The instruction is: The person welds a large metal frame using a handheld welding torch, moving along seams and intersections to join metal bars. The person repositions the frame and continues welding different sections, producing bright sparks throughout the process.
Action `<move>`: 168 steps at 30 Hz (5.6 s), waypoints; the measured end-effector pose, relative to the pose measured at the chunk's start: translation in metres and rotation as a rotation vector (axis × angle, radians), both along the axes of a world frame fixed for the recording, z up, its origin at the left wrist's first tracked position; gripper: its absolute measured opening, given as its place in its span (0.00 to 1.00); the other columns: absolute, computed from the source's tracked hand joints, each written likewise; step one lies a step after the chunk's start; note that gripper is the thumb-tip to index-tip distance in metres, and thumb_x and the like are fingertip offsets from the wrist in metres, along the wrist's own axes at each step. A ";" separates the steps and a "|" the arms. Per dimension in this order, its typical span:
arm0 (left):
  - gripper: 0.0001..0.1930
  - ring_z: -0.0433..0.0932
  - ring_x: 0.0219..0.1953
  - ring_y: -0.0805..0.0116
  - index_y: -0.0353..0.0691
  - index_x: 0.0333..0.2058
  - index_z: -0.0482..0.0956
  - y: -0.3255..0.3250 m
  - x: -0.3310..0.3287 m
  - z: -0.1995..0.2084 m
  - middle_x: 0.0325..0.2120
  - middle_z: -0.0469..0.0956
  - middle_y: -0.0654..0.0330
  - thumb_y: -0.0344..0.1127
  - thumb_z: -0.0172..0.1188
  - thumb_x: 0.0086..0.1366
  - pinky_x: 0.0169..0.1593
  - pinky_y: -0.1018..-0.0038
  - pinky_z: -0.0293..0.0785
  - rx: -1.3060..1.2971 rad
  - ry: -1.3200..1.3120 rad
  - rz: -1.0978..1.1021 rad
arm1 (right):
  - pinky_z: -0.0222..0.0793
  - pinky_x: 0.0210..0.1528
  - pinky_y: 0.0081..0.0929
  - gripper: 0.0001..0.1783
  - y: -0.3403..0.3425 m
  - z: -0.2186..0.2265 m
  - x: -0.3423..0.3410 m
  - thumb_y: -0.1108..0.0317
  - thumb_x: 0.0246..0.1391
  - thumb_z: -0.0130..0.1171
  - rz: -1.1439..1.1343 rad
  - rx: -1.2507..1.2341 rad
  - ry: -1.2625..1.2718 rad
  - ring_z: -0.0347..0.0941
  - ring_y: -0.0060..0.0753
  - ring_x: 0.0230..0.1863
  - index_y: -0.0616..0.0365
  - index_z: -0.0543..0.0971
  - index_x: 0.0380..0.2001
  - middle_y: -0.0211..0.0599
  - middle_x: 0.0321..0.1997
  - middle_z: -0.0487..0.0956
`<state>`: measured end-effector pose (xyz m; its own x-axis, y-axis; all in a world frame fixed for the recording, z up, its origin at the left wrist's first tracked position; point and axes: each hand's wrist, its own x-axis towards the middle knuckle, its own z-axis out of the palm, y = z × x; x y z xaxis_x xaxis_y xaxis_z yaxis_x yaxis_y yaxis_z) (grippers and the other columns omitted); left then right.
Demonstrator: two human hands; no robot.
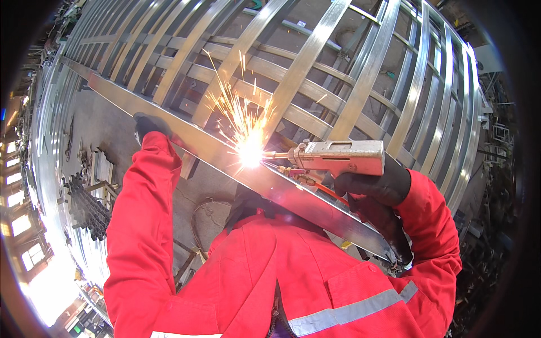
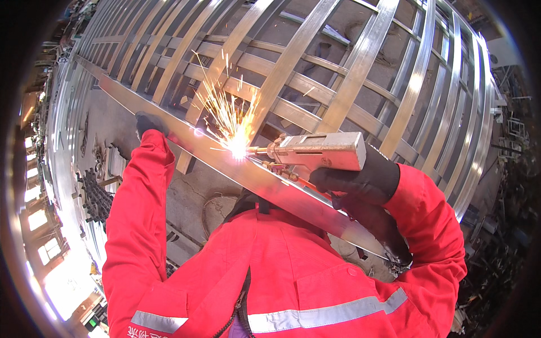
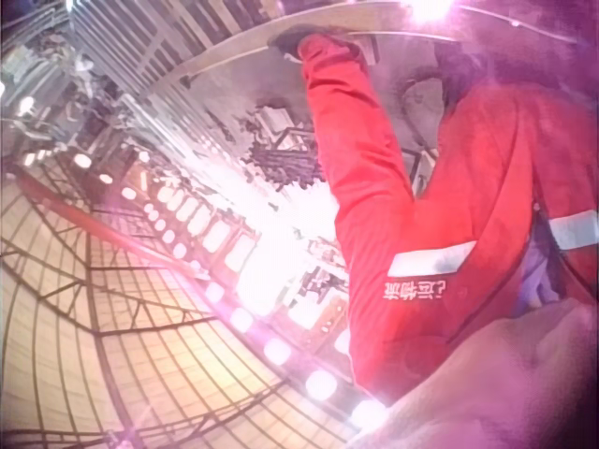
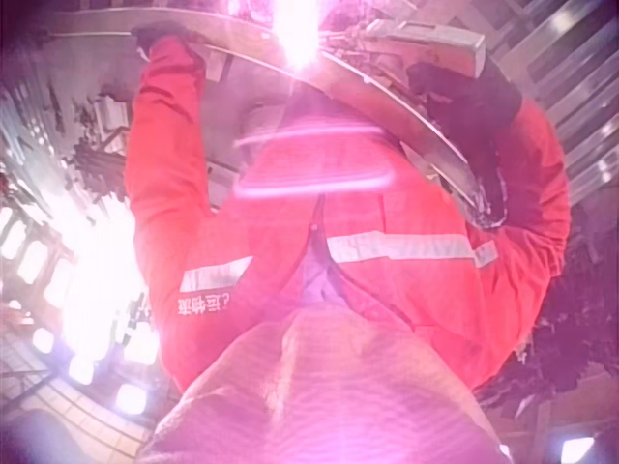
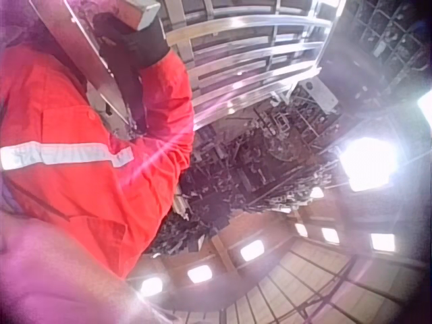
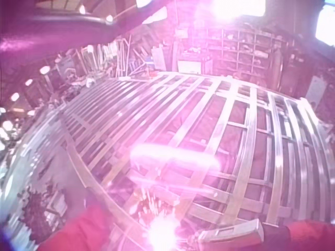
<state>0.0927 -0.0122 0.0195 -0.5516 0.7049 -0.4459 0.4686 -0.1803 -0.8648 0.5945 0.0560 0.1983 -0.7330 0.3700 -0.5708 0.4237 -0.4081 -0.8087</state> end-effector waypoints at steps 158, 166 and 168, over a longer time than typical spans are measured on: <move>0.32 0.82 0.43 0.41 0.33 0.39 0.85 -0.037 0.087 -0.020 0.38 0.84 0.43 0.54 0.37 0.70 0.47 0.52 0.75 1.799 -0.850 1.300 | 0.71 0.43 0.26 0.26 -0.024 0.001 0.110 0.62 0.63 0.60 0.004 0.083 0.044 0.75 0.25 0.38 0.60 0.71 0.61 0.33 0.39 0.80; 0.32 0.82 0.42 0.40 0.33 0.39 0.85 -0.035 0.101 -0.010 0.38 0.84 0.43 0.54 0.37 0.70 0.47 0.52 0.75 1.915 -0.864 1.266 | 0.72 0.44 0.27 0.25 -0.023 0.001 0.112 0.63 0.63 0.59 0.015 0.056 0.035 0.76 0.26 0.38 0.60 0.71 0.61 0.34 0.39 0.80; 0.31 0.82 0.43 0.40 0.33 0.39 0.85 -0.035 0.104 -0.010 0.38 0.84 0.42 0.53 0.38 0.70 0.47 0.52 0.75 1.937 -0.820 1.247 | 0.73 0.43 0.27 0.25 -0.022 0.003 0.112 0.63 0.63 0.59 0.023 0.046 0.024 0.76 0.26 0.38 0.60 0.71 0.61 0.34 0.39 0.80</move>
